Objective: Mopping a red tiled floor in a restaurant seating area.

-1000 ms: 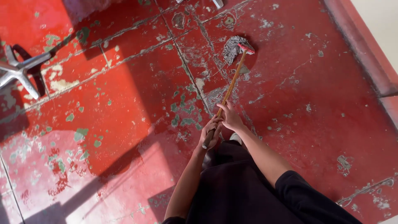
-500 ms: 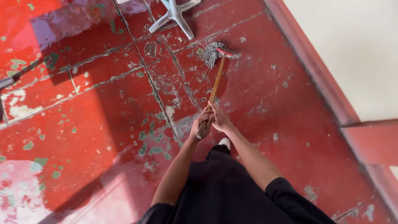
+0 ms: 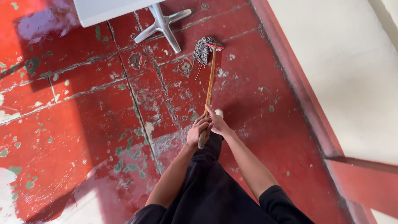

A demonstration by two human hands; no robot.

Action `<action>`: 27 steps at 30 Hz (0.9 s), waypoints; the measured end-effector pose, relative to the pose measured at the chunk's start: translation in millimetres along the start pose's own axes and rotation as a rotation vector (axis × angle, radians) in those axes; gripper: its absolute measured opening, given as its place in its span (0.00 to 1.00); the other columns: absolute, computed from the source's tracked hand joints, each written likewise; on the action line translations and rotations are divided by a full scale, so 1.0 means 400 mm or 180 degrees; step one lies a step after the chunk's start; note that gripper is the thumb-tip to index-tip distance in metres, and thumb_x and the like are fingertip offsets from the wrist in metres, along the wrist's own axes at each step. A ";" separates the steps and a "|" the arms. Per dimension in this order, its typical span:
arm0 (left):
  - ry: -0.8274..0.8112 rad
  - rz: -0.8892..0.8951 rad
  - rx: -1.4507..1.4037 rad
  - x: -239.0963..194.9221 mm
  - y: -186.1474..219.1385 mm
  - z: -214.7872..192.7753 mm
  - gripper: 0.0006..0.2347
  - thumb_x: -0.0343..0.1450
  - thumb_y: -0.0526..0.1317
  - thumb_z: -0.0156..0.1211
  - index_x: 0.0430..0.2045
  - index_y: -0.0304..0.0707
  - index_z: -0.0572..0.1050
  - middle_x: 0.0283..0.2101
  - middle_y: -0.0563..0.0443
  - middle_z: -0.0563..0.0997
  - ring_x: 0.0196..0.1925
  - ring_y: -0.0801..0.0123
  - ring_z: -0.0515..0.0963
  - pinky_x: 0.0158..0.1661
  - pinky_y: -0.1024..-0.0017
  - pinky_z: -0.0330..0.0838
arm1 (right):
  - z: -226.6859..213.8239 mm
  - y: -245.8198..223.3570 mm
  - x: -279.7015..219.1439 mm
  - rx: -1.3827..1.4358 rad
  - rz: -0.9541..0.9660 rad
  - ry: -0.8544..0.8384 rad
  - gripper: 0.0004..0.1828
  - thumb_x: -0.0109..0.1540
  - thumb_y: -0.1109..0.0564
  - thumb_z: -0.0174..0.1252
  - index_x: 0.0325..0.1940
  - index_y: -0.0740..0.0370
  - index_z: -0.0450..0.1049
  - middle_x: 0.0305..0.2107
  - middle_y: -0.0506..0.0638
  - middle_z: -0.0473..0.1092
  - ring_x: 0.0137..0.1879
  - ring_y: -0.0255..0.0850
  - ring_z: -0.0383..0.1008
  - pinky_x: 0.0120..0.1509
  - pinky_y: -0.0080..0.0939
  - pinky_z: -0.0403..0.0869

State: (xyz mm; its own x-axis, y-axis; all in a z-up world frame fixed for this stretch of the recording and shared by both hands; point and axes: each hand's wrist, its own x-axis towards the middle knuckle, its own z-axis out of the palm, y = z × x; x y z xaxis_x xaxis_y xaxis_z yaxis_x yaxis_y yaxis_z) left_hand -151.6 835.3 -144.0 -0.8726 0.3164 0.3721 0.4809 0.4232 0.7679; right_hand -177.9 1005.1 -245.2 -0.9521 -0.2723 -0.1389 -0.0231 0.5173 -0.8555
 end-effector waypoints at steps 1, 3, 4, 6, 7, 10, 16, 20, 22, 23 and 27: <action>0.0017 -0.0015 0.0004 0.039 -0.008 0.033 0.04 0.74 0.37 0.63 0.33 0.37 0.78 0.45 0.50 0.83 0.60 0.48 0.79 0.59 0.61 0.75 | -0.042 0.014 0.030 -0.0006 -0.0007 -0.0021 0.49 0.62 0.62 0.57 0.82 0.53 0.40 0.69 0.73 0.57 0.72 0.59 0.63 0.74 0.49 0.67; 0.0163 -0.0065 0.0055 0.127 -0.027 0.099 0.05 0.72 0.38 0.64 0.35 0.36 0.79 0.44 0.49 0.83 0.58 0.47 0.79 0.55 0.62 0.76 | -0.131 0.041 0.097 -0.0111 -0.0036 -0.0101 0.52 0.59 0.62 0.61 0.82 0.54 0.40 0.69 0.72 0.55 0.73 0.59 0.58 0.74 0.48 0.65; 0.0182 -0.0083 0.0055 0.180 -0.036 0.136 0.05 0.72 0.38 0.64 0.35 0.36 0.79 0.44 0.49 0.83 0.58 0.47 0.79 0.55 0.62 0.76 | -0.179 0.064 0.131 -0.0120 -0.0040 -0.0124 0.52 0.59 0.62 0.61 0.82 0.54 0.40 0.69 0.72 0.55 0.73 0.59 0.58 0.74 0.48 0.65; 0.0166 -0.0154 0.0110 0.324 -0.065 0.198 0.06 0.73 0.40 0.64 0.36 0.37 0.79 0.47 0.49 0.82 0.60 0.47 0.78 0.53 0.62 0.77 | -0.291 0.098 0.236 -0.0270 -0.0303 0.0037 0.51 0.58 0.66 0.62 0.80 0.55 0.43 0.73 0.73 0.45 0.79 0.59 0.48 0.76 0.47 0.61; 0.0155 -0.0169 0.0104 0.375 -0.061 0.228 0.06 0.73 0.40 0.64 0.36 0.37 0.79 0.47 0.49 0.82 0.60 0.47 0.78 0.53 0.62 0.77 | -0.330 0.121 0.254 -0.0264 -0.0286 0.0030 0.51 0.58 0.66 0.62 0.80 0.55 0.43 0.73 0.73 0.45 0.79 0.59 0.48 0.76 0.47 0.61; -0.0023 -0.0378 -0.0001 0.578 -0.073 0.327 0.06 0.73 0.41 0.64 0.31 0.39 0.78 0.49 0.51 0.82 0.64 0.44 0.75 0.51 0.61 0.77 | -0.498 0.197 0.385 0.0003 -0.0437 0.0072 0.49 0.59 0.68 0.59 0.81 0.54 0.46 0.75 0.68 0.49 0.80 0.56 0.50 0.78 0.46 0.62; -0.0083 -0.0233 0.0107 0.896 -0.053 0.429 0.06 0.70 0.42 0.63 0.34 0.40 0.79 0.49 0.49 0.80 0.62 0.42 0.71 0.47 0.57 0.76 | -0.789 0.182 0.576 0.1337 0.0561 -0.0220 0.41 0.63 0.61 0.56 0.79 0.49 0.51 0.76 0.56 0.46 0.72 0.51 0.63 0.71 0.45 0.69; -0.0059 -0.0279 0.0092 1.069 -0.054 0.517 0.08 0.74 0.42 0.62 0.29 0.38 0.76 0.44 0.51 0.80 0.61 0.47 0.73 0.50 0.60 0.76 | -0.933 0.250 0.697 0.0336 0.0253 -0.0163 0.39 0.63 0.57 0.60 0.78 0.44 0.56 0.67 0.60 0.62 0.62 0.51 0.74 0.68 0.46 0.74; 0.0063 -0.0404 -0.0076 1.164 -0.060 0.564 0.07 0.74 0.41 0.61 0.29 0.38 0.77 0.43 0.50 0.80 0.60 0.47 0.73 0.48 0.61 0.76 | -1.005 0.294 0.760 0.0348 0.0107 -0.0169 0.38 0.64 0.56 0.60 0.77 0.44 0.57 0.67 0.60 0.63 0.62 0.50 0.76 0.68 0.47 0.74; 0.0101 -0.0267 0.0031 1.201 -0.070 0.596 0.07 0.74 0.39 0.62 0.27 0.37 0.76 0.42 0.48 0.79 0.58 0.47 0.73 0.51 0.59 0.74 | -1.037 0.321 0.782 0.0201 0.0008 -0.0168 0.39 0.63 0.57 0.60 0.77 0.44 0.56 0.71 0.60 0.58 0.65 0.51 0.72 0.68 0.48 0.73; 0.0243 -0.0242 -0.0383 1.372 -0.104 0.713 0.05 0.73 0.38 0.63 0.35 0.34 0.78 0.39 0.45 0.78 0.51 0.50 0.76 0.54 0.59 0.75 | -1.210 0.363 0.926 -0.0349 -0.0032 -0.0480 0.45 0.58 0.55 0.62 0.77 0.44 0.50 0.75 0.60 0.48 0.71 0.55 0.63 0.66 0.52 0.70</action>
State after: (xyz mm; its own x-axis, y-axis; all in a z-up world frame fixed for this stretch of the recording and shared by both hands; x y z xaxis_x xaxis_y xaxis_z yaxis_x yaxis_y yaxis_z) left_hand -626.0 1233.4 -120.4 -0.9123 0.2199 0.3455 0.4034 0.3371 0.8506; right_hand -681.3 1372.0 -179.6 -0.8954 -0.3922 -0.2109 -0.0734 0.5970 -0.7989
